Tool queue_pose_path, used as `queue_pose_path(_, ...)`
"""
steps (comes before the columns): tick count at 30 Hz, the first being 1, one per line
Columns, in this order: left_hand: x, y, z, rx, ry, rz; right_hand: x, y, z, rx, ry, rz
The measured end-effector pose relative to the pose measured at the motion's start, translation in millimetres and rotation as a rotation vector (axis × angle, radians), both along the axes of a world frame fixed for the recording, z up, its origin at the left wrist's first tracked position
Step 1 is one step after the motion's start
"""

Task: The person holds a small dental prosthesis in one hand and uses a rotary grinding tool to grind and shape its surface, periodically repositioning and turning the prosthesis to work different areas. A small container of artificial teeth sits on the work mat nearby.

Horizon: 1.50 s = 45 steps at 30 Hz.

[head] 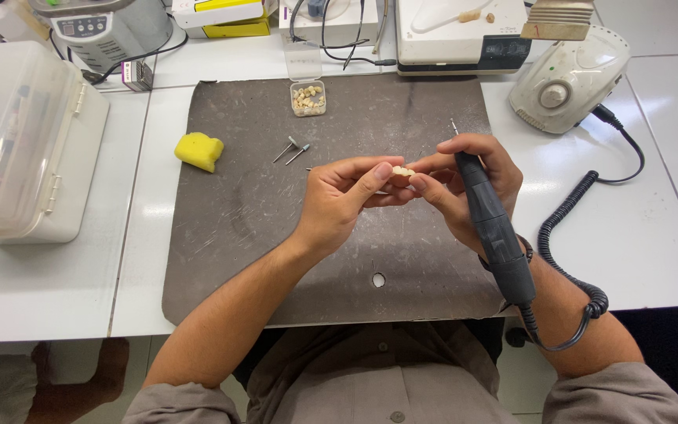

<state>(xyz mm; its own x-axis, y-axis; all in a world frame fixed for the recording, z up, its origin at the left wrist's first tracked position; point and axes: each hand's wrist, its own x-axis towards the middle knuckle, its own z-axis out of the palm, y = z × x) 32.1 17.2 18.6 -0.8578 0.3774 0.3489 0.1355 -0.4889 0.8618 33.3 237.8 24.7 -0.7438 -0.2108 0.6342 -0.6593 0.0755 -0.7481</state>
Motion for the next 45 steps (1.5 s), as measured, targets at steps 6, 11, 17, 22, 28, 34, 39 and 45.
queue_pose_path(6,2,1,1,0.0,0.042,-0.003,2,-2,1,-0.021,-0.009,-0.022)
queue_pose_path(11,2,2,0,0.004,0.084,-0.002,2,-3,2,-0.03,-0.012,-0.017)
queue_pose_path(17,2,2,0,-0.02,0.049,0.007,1,-2,0,-0.023,0.001,-0.014)
queue_pose_path(22,5,1,3,0.029,-0.015,-0.054,3,-2,2,-0.013,-0.004,-0.031)
queue_pose_path(28,6,5,0,-0.067,0.099,-0.061,1,-4,6,0.14,-0.02,-0.127)
queue_pose_path(34,4,8,-9,0.067,-0.013,0.101,4,-8,7,0.008,-0.078,-0.016)
queue_pose_path(39,1,7,-11,0.107,-0.108,0.055,4,-9,6,0.05,0.017,0.01)
queue_pose_path(45,2,11,-12,0.141,-0.312,0.032,3,-10,9,0.044,0.031,0.017)
